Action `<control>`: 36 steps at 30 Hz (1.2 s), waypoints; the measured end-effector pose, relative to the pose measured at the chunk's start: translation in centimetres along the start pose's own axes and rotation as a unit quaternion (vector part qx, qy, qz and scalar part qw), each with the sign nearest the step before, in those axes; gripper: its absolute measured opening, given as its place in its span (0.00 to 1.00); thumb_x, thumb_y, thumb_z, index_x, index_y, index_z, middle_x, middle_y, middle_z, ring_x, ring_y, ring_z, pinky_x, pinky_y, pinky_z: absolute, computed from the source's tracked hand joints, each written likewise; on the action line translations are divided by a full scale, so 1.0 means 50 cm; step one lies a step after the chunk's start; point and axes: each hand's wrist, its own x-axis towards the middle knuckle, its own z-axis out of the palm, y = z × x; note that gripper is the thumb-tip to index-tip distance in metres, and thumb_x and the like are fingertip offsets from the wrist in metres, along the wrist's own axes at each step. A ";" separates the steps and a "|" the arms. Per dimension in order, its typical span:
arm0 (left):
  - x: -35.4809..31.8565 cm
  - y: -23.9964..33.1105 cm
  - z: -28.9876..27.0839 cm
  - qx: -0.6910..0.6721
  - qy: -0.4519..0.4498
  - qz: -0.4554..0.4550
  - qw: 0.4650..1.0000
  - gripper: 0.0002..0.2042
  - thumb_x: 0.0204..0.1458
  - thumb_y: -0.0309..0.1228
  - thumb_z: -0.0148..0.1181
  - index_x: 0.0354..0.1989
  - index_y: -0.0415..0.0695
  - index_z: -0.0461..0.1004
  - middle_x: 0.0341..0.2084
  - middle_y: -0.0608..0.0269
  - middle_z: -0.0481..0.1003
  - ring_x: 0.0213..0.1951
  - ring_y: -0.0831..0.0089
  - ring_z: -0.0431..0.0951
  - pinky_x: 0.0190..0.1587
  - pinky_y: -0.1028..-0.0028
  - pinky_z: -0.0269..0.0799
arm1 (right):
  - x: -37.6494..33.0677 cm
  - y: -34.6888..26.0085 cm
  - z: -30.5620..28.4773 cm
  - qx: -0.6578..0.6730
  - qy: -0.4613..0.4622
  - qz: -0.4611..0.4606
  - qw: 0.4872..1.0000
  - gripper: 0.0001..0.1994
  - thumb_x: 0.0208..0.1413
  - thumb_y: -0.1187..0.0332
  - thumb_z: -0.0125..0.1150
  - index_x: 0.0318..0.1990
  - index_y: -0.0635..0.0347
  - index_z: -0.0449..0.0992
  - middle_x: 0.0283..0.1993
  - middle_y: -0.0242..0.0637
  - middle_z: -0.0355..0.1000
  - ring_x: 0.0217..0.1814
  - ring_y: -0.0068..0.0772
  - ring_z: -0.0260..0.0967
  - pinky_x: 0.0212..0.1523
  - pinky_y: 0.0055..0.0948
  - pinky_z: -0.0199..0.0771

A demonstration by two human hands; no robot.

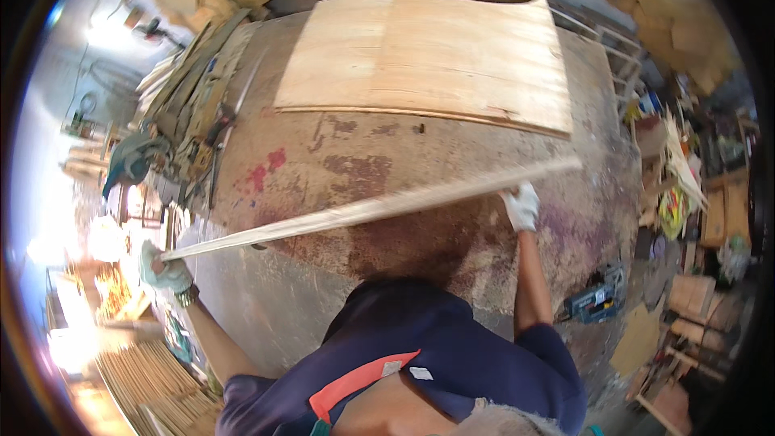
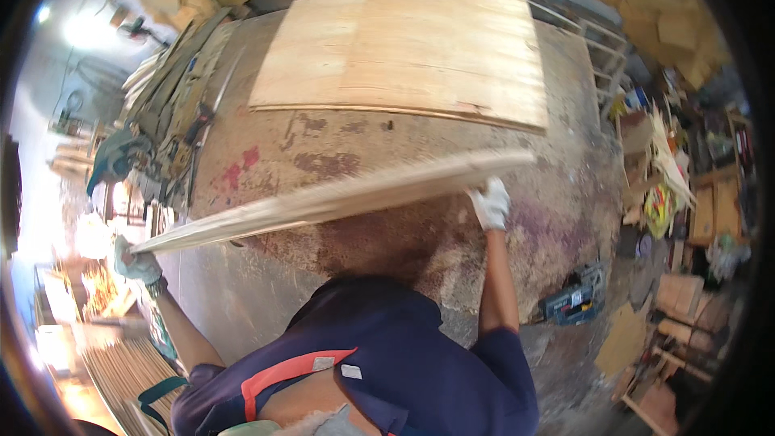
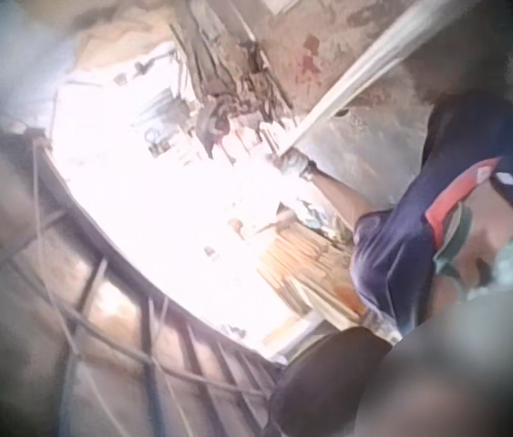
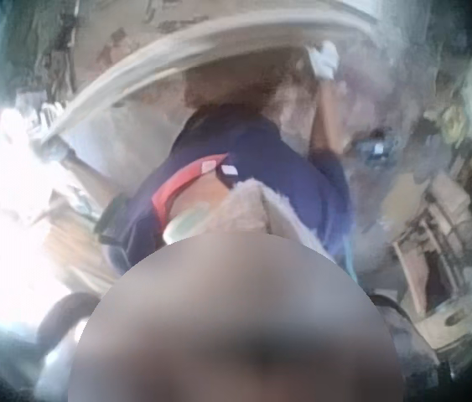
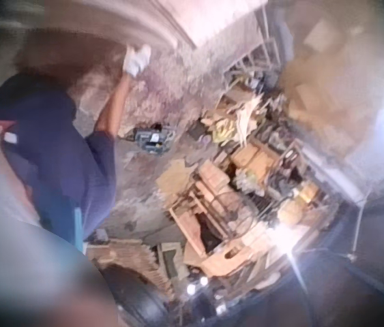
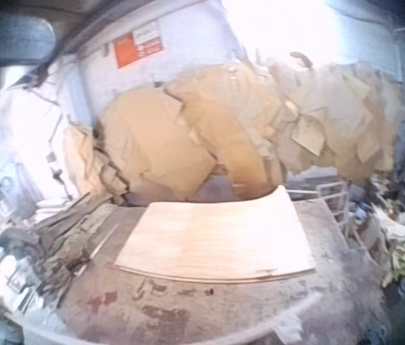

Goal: The person assembles wooden parts by aligning and nailing them together using a nail gun. They then place a template on the assembled piece and trace its outline with a marker.

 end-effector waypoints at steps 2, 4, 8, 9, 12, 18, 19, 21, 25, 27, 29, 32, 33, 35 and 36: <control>0.022 0.030 0.027 -0.055 0.070 -0.013 0.996 0.34 0.64 0.60 0.37 0.17 0.43 0.66 0.10 0.65 0.58 0.12 0.68 0.59 0.16 0.68 0.53 | -0.088 0.027 -0.048 -0.011 0.026 0.021 0.999 0.21 0.46 0.61 0.76 0.46 0.60 0.80 0.46 0.49 0.78 0.51 0.55 0.74 0.51 0.44 0.75; 0.050 0.057 0.030 -0.072 0.016 0.012 0.997 0.40 0.65 0.66 0.32 0.19 0.38 0.69 0.13 0.62 0.63 0.15 0.66 0.64 0.19 0.68 0.57 | -0.185 0.057 -0.101 0.020 0.070 0.060 0.996 0.18 0.50 0.64 0.73 0.47 0.62 0.80 0.48 0.48 0.78 0.53 0.56 0.74 0.52 0.45 0.75; 0.101 0.133 0.099 -0.207 -0.034 0.007 0.978 0.36 0.67 0.59 0.39 0.22 0.35 0.71 0.15 0.57 0.66 0.18 0.63 0.67 0.23 0.66 0.61 | -0.360 0.108 -0.200 0.040 0.078 0.199 0.976 0.24 0.61 0.49 0.66 0.50 0.65 0.79 0.48 0.45 0.80 0.47 0.42 0.75 0.51 0.39 0.74; 0.110 0.159 0.113 -0.208 -0.053 0.005 0.977 0.35 0.67 0.57 0.41 0.22 0.35 0.71 0.15 0.57 0.66 0.18 0.62 0.67 0.24 0.66 0.61 | -0.389 0.113 -0.209 0.082 0.074 0.187 0.976 0.27 0.60 0.47 0.66 0.50 0.66 0.78 0.47 0.44 0.80 0.47 0.40 0.75 0.51 0.38 0.73; 0.149 0.224 0.174 -0.233 -0.098 0.017 0.967 0.31 0.67 0.52 0.44 0.22 0.35 0.71 0.16 0.56 0.66 0.18 0.59 0.68 0.25 0.65 0.62 | -0.462 0.120 -0.224 0.154 0.034 0.241 0.958 0.37 0.55 0.38 0.69 0.53 0.68 0.76 0.46 0.42 0.79 0.47 0.33 0.73 0.52 0.35 0.73; 0.176 0.245 0.248 -0.306 -0.100 0.067 0.944 0.31 0.68 0.52 0.44 0.34 0.31 0.79 0.24 0.54 0.79 0.24 0.65 0.75 0.30 0.67 0.68 | -0.578 0.195 -0.144 0.115 0.125 0.243 0.955 0.37 0.58 0.36 0.65 0.57 0.64 0.75 0.54 0.47 0.77 0.56 0.34 0.72 0.58 0.37 0.71; 0.173 0.237 0.258 -0.300 -0.102 0.063 0.946 0.31 0.68 0.53 0.44 0.35 0.31 0.80 0.24 0.55 0.78 0.24 0.67 0.74 0.30 0.68 0.68 | -0.583 0.217 -0.123 0.182 0.143 0.314 0.921 0.32 0.61 0.40 0.62 0.56 0.62 0.76 0.53 0.45 0.77 0.56 0.34 0.72 0.58 0.37 0.71; 0.163 0.217 0.272 -0.342 -0.099 0.042 0.934 0.32 0.68 0.54 0.44 0.37 0.31 0.81 0.24 0.57 0.78 0.23 0.70 0.73 0.28 0.70 0.68 | -0.597 0.241 -0.102 0.476 0.282 0.430 0.713 0.19 0.69 0.49 0.55 0.54 0.54 0.75 0.50 0.38 0.75 0.52 0.32 0.72 0.56 0.37 0.74; 0.134 0.163 0.288 -0.255 -0.045 -0.023 0.965 0.29 0.65 0.50 0.48 0.29 0.32 0.78 0.22 0.60 0.76 0.27 0.64 0.78 0.37 0.65 0.77 | -0.554 0.224 -0.129 0.598 0.136 0.369 0.698 0.19 0.68 0.48 0.56 0.49 0.54 0.76 0.46 0.37 0.76 0.47 0.33 0.73 0.54 0.39 0.76; 0.125 0.103 0.259 -0.296 -0.070 -0.043 0.952 0.24 0.59 0.45 0.51 0.28 0.33 0.78 0.27 0.55 0.79 0.29 0.63 0.79 0.40 0.65 0.79 | -0.512 0.179 -0.173 0.750 0.071 0.380 0.537 0.18 0.67 0.48 0.57 0.46 0.55 0.77 0.43 0.38 0.78 0.43 0.34 0.74 0.51 0.42 0.77; 0.101 0.044 0.252 -0.339 -0.042 -0.097 0.935 0.21 0.58 0.44 0.51 0.25 0.35 0.76 0.26 0.56 0.79 0.29 0.65 0.79 0.40 0.66 0.79 | -0.425 0.151 -0.228 0.612 -0.038 0.460 0.642 0.17 0.67 0.53 0.58 0.48 0.57 0.78 0.41 0.39 0.80 0.40 0.34 0.77 0.49 0.44 0.79; 0.046 -0.052 0.216 -0.426 -0.079 -0.209 0.877 0.26 0.60 0.54 0.49 0.22 0.41 0.68 0.24 0.59 0.75 0.27 0.68 0.77 0.38 0.70 0.77 | -0.219 0.148 -0.284 0.271 -0.259 0.407 0.833 0.11 0.60 0.62 0.63 0.41 0.61 0.79 0.37 0.40 0.79 0.37 0.32 0.75 0.44 0.42 0.77; 0.030 -0.078 0.204 -0.378 -0.086 -0.182 0.903 0.26 0.60 0.55 0.49 0.21 0.43 0.65 0.22 0.60 0.73 0.26 0.68 0.76 0.38 0.71 0.77 | -0.165 0.147 -0.319 0.090 -0.301 0.170 0.934 0.09 0.57 0.64 0.65 0.35 0.62 0.79 0.33 0.37 0.78 0.35 0.30 0.73 0.41 0.40 0.76; -0.010 -0.110 0.174 -0.372 -0.051 -0.247 0.893 0.23 0.57 0.49 0.48 0.18 0.44 0.63 0.19 0.62 0.71 0.24 0.69 0.75 0.42 0.70 0.78 | -0.037 0.141 -0.315 -0.087 -0.141 0.052 0.985 0.17 0.56 0.60 0.68 0.42 0.66 0.79 0.37 0.46 0.80 0.37 0.32 0.75 0.43 0.36 0.76; -0.029 -0.120 0.154 -0.367 -0.038 -0.256 0.894 0.23 0.58 0.50 0.48 0.18 0.44 0.63 0.19 0.62 0.71 0.24 0.69 0.74 0.41 0.70 0.78 | 0.025 0.137 -0.303 0.033 -0.086 0.132 0.987 0.21 0.56 0.55 0.67 0.46 0.67 0.80 0.39 0.47 0.81 0.40 0.38 0.78 0.46 0.38 0.76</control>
